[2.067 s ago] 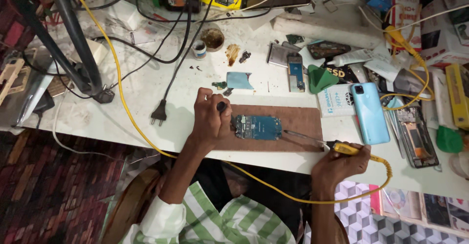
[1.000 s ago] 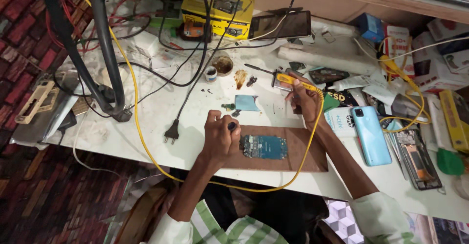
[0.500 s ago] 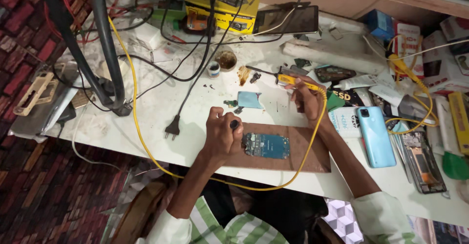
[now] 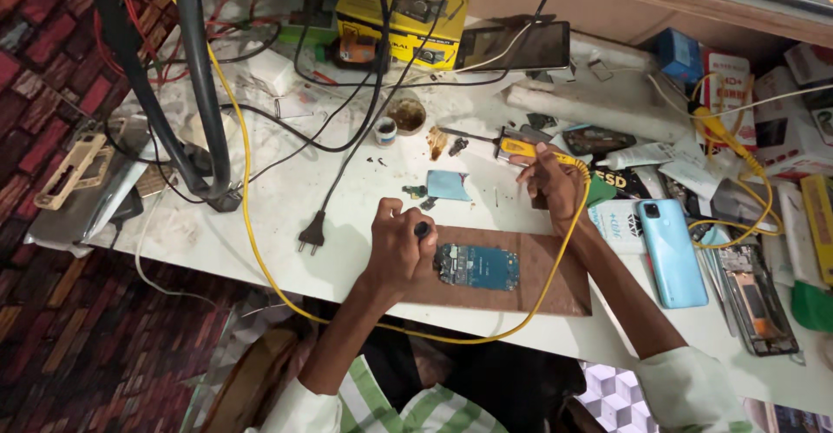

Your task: The person uses a soldering iron and tweezers to work on a small blue circuit board placed on a wooden mat. They repeatedly apply heat to specific points on the board while holding it steady with tweezers.

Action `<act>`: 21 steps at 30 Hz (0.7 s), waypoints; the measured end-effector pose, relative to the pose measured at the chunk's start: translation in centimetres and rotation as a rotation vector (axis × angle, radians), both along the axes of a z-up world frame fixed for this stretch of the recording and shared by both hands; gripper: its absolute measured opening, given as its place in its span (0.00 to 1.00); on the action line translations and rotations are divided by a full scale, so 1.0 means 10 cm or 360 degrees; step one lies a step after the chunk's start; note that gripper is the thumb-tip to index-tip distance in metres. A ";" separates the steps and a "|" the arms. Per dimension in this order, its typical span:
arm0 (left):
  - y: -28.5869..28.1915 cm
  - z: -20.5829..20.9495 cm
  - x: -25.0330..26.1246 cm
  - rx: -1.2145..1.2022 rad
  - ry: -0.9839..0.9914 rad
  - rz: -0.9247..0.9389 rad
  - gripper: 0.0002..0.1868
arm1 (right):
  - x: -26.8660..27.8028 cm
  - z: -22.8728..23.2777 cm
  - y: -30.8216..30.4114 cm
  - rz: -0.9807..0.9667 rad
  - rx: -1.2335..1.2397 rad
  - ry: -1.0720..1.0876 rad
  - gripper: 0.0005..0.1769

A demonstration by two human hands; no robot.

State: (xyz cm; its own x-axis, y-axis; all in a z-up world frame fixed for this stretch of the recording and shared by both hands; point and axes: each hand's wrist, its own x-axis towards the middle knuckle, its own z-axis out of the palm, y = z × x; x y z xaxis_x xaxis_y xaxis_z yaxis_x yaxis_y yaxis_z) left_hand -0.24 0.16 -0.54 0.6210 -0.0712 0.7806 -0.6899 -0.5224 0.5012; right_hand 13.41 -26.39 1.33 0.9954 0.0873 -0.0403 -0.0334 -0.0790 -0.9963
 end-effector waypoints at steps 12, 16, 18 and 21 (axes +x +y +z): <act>0.00 0.02 0.02 -0.0007 -0.0050 -0.0039 0.06 | 0.06 -0.04 -0.01 0.0084 0.0157 -0.0022 0.21; 0.00 0.04 -0.01 -0.0020 0.0002 0.0004 0.07 | 0.02 -0.04 -0.05 0.0013 0.0156 0.0005 0.19; -0.01 0.07 -0.01 -0.0035 -0.0020 -0.0007 0.07 | 0.03 -0.05 -0.06 0.0032 0.0277 -0.0031 0.19; -0.01 0.09 -0.02 -0.0066 0.0015 -0.0045 0.07 | 0.04 -0.08 -0.10 0.0013 0.0326 -0.0035 0.18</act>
